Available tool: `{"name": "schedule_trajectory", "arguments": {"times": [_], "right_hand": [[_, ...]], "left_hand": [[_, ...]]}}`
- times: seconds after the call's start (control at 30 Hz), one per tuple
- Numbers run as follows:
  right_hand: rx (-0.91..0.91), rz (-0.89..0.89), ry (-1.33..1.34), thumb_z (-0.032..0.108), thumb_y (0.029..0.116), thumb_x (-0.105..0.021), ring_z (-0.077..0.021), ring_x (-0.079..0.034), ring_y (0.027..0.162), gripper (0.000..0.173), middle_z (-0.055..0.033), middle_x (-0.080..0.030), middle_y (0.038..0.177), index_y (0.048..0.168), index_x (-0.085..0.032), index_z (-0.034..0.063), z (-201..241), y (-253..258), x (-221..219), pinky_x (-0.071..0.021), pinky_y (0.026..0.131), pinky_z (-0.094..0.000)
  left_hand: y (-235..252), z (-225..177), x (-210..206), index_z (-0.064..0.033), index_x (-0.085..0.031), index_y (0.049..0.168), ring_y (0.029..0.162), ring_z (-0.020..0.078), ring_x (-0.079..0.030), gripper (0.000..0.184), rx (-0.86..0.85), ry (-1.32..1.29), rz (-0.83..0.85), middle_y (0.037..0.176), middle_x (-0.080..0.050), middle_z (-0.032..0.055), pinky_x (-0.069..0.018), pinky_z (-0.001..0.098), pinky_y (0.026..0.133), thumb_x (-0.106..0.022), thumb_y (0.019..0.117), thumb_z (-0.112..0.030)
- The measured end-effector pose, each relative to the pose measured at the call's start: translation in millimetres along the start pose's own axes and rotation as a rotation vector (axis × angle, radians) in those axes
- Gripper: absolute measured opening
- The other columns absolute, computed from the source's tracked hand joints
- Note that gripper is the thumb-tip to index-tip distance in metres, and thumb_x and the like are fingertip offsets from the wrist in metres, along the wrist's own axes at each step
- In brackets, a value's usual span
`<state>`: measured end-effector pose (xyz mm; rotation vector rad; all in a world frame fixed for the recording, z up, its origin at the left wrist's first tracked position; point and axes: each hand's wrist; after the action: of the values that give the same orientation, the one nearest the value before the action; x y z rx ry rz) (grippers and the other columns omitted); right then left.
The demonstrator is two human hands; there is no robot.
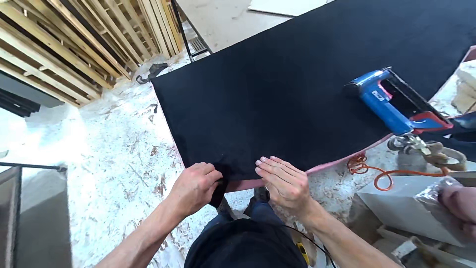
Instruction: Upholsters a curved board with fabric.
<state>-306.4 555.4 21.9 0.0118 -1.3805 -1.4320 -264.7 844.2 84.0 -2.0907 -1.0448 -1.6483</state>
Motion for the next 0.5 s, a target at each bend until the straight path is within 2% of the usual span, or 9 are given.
{"name": "schedule_trajectory", "arguments": {"times": [0.07,0.1,0.17,0.23,0.27,0.33,0.4,0.43,0.5], "right_hand": [[0.003,-0.009,-0.005,0.007,0.0953,-0.065,-0.0220,-0.070,0.118,0.015,-0.0083,-0.077,0.114,0.101,-0.080,0.0059,2.9,-1.0,-0.4,-0.0547,0.108,-0.0407],[0.007,-0.016,-0.007,0.006,0.0947,-0.065,-0.0221,-0.070,0.118,0.015,-0.0085,-0.077,0.114,0.101,-0.079,0.0058,3.6,-2.0,-2.0,-0.0546,0.108,-0.0406],[0.010,-0.019,-0.002,0.006,0.0946,-0.065,-0.0222,-0.070,0.118,0.015,-0.0087,-0.077,0.114,0.101,-0.079,0.0057,3.3,-3.8,-4.7,-0.0544,0.108,-0.0407],[0.007,-0.011,0.002,0.006,0.0949,-0.065,-0.0223,-0.070,0.118,0.015,-0.0090,-0.077,0.114,0.101,-0.079,0.0056,2.5,-6.4,-5.0,-0.0543,0.108,-0.0407],[0.002,-0.009,0.007,0.006,0.0950,-0.065,-0.0225,-0.069,0.118,0.016,-0.0092,-0.077,0.114,0.101,-0.079,0.0055,3.2,-7.6,-4.9,-0.0542,0.108,-0.0409],[-0.020,-0.019,0.021,0.007,0.0961,-0.064,-0.0225,-0.070,0.118,0.016,-0.0096,-0.077,0.114,0.101,-0.079,0.0051,4.3,-7.1,-4.8,-0.0539,0.108,-0.0411],[-0.038,-0.039,0.045,0.008,0.0968,-0.063,-0.0226,-0.070,0.117,0.017,-0.0103,-0.077,0.113,0.101,-0.079,0.0043,6.1,-4.0,-3.6,-0.0543,0.108,-0.0412],[-0.043,-0.046,0.052,0.009,0.0972,-0.062,-0.0225,-0.070,0.117,0.017,-0.0105,-0.077,0.112,0.100,-0.079,0.0039,6.5,-1.1,-2.1,-0.0546,0.108,-0.0410],[-0.053,-0.044,0.058,0.011,0.0981,-0.062,-0.0222,-0.070,0.117,0.018,-0.0102,-0.077,0.112,0.100,-0.079,0.0040,7.9,3.4,2.3,-0.0546,0.108,-0.0404]], "left_hand": [[-0.1,-9.8,-3.8,-0.0083,-0.073,0.090,0.072,0.0227,-0.068,0.010,-0.082,0.195,-0.171,0.077,-0.067,0.0064,-0.0554,0.0361,0.063,-0.064,0.0926,-0.011],[-1.9,-13.9,-8.1,-0.0079,-0.071,0.089,0.070,0.0237,-0.066,0.007,-0.105,0.258,-0.243,0.076,-0.067,0.0070,-0.0531,0.0370,0.063,-0.065,0.0919,-0.009],[-7.9,-16.1,-16.4,-0.0103,-0.071,0.089,0.074,0.0207,-0.066,0.007,-0.077,0.241,-0.284,0.078,-0.068,0.0047,-0.0520,0.0359,0.069,-0.065,0.0919,-0.009],[-16.5,-8.0,-7.7,-0.0129,-0.074,0.100,0.091,0.0157,-0.071,0.011,-0.016,0.014,-0.144,0.093,-0.074,0.0018,-0.0567,0.0324,0.080,-0.063,0.0961,-0.015],[-22.4,-1.5,2.4,-0.0130,-0.073,0.109,0.104,0.0156,-0.070,0.016,0.016,-0.116,-0.037,0.105,-0.074,0.0023,-0.0573,0.0334,0.090,-0.065,0.0978,-0.021],[-27.5,10.2,19.8,-0.0143,-0.068,0.129,0.121,0.0179,-0.063,0.039,0.062,-0.235,0.136,0.123,-0.070,0.0049,-0.0524,0.0362,0.104,-0.073,0.0941,-0.031],[-24.1,16.2,23.7,-0.0163,-0.066,0.134,0.119,0.0203,-0.063,0.048,0.059,-0.208,0.205,0.122,-0.068,0.0058,-0.0527,0.0374,0.102,-0.078,0.0898,-0.030],[-19.6,19.8,22.3,-0.0172,-0.069,0.130,0.113,0.0195,-0.064,0.043,0.039,-0.184,0.213,0.116,-0.069,0.0043,-0.0542,0.0363,0.098,-0.077,0.0894,-0.028],[-10.9,25.8,19.9,-0.0172,-0.075,0.113,0.098,0.0155,-0.067,0.024,0.005,-0.169,0.214,0.100,-0.071,0.0003,-0.0561,0.0332,0.087,-0.074,0.0905,-0.025]]}}
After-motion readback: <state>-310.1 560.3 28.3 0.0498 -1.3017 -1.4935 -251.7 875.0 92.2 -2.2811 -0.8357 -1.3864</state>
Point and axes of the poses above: each hand's wrist, its own y-axis towards the middle knuckle, its own x-axis out of the back of the hand, z = x × y
